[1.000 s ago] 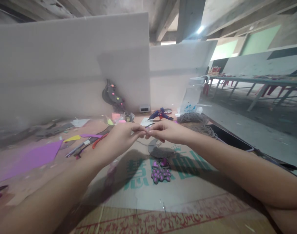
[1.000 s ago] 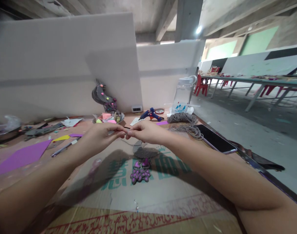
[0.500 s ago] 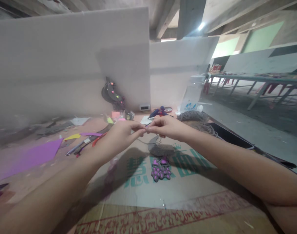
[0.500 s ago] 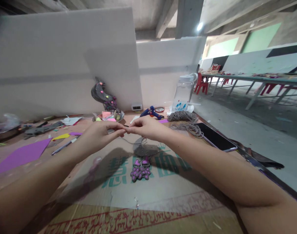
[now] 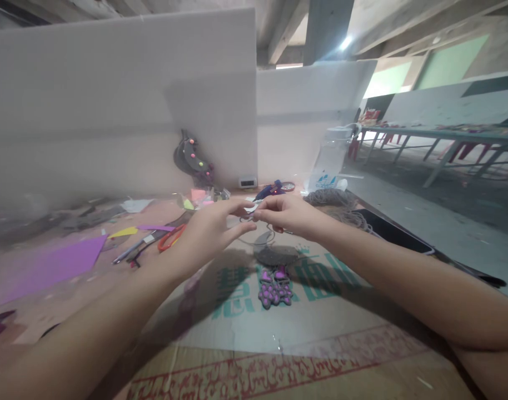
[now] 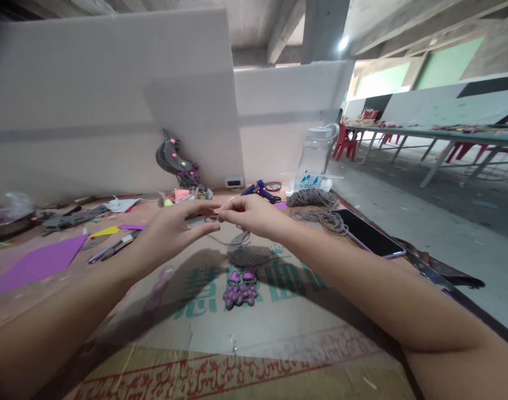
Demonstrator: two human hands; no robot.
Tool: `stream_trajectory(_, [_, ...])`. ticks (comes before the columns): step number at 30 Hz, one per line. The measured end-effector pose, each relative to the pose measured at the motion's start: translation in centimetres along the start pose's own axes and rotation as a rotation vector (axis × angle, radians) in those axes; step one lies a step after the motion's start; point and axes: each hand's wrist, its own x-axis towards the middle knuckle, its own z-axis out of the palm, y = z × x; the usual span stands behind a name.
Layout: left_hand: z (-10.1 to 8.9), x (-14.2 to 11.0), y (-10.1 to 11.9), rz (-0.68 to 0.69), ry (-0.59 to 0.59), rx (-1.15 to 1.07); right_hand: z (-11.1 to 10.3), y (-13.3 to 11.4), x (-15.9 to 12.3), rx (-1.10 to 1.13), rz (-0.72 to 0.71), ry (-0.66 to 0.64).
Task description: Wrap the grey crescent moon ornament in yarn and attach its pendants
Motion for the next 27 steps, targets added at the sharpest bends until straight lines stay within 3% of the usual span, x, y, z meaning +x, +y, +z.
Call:
stream_trajectory(5, [-0.4,0.0,-0.5,-0.084,-0.063,-0.156,0.1,0.3,0.1,0.024,-0.029,-0.013])
stream_trajectory(16, [-0.9,0.1,-0.9,-0.050,-0.076,-0.094,-0.1,0.3,0.0,-0.062,-0.044,-0.066])
stream_trajectory(24, [-0.3,0.1,0.2,0.223,-0.003,0.088,0.0,0.3,0.1,-0.081,-0.047,-0.035])
stream_trajectory(27, [0.3,0.0,0.2,0.261,0.033,0.149,0.1,0.0,0.0,-0.056,-0.046,-0.021])
